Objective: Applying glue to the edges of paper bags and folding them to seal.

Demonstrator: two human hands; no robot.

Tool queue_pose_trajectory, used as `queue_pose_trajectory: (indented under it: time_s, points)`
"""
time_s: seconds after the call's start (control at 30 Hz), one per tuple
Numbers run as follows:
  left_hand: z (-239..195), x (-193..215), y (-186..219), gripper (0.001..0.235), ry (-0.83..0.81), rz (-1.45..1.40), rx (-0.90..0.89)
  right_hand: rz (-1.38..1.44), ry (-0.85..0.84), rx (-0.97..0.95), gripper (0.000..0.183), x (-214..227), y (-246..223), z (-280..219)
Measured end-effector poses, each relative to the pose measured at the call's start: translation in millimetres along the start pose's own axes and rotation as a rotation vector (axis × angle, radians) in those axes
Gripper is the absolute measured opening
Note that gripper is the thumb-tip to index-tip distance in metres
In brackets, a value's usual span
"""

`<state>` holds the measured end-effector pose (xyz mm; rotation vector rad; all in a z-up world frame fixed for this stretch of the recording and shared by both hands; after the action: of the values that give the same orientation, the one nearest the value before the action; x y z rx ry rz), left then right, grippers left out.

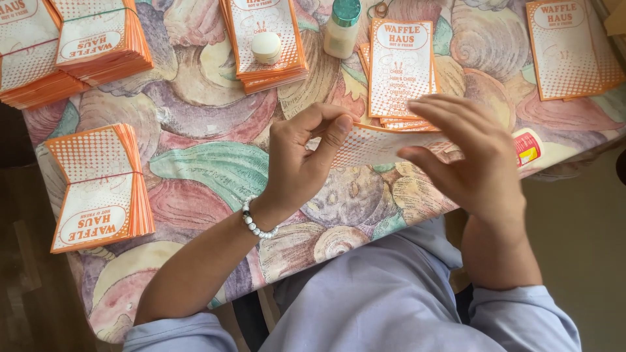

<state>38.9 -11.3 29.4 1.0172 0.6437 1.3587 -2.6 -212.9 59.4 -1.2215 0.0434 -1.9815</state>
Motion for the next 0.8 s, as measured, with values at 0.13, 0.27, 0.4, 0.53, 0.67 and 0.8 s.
queue_pose_trajectory:
  time_s: [0.13,0.27,0.4,0.53,0.67,0.8]
  points:
    - [2,2,7,0.024,-0.038,-0.092,0.033,0.007,-0.024,0.076,0.012,-17,-7,12]
    - [3,3,7,0.025,-0.062,-0.037,-0.021,-0.058,-0.087,0.062,0.015,-18,-8,10]
    - [4,2,11,0.015,-0.097,0.050,-0.139,-0.049,-0.099,0.090,0.014,-15,-5,5]
    - [4,4,9,0.015,-0.102,0.050,-0.087,0.014,-0.147,0.027,0.013,9,4,-3]
    - [3,4,-2,0.013,-0.068,0.029,0.002,0.079,-0.209,-0.139,0.010,40,37,-29]
    - [4,4,-9,0.014,-0.053,-0.034,0.090,0.149,-0.097,-0.393,0.018,66,58,-60]
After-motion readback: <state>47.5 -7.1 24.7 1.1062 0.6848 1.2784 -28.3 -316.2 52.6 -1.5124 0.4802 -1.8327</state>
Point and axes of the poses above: each hand's wrist, its own z-axis towards the middle knuckle, its own x-axis out of the back of the hand, y = z × x, the point moved 5 cm from there along z, towards the middle knuckle
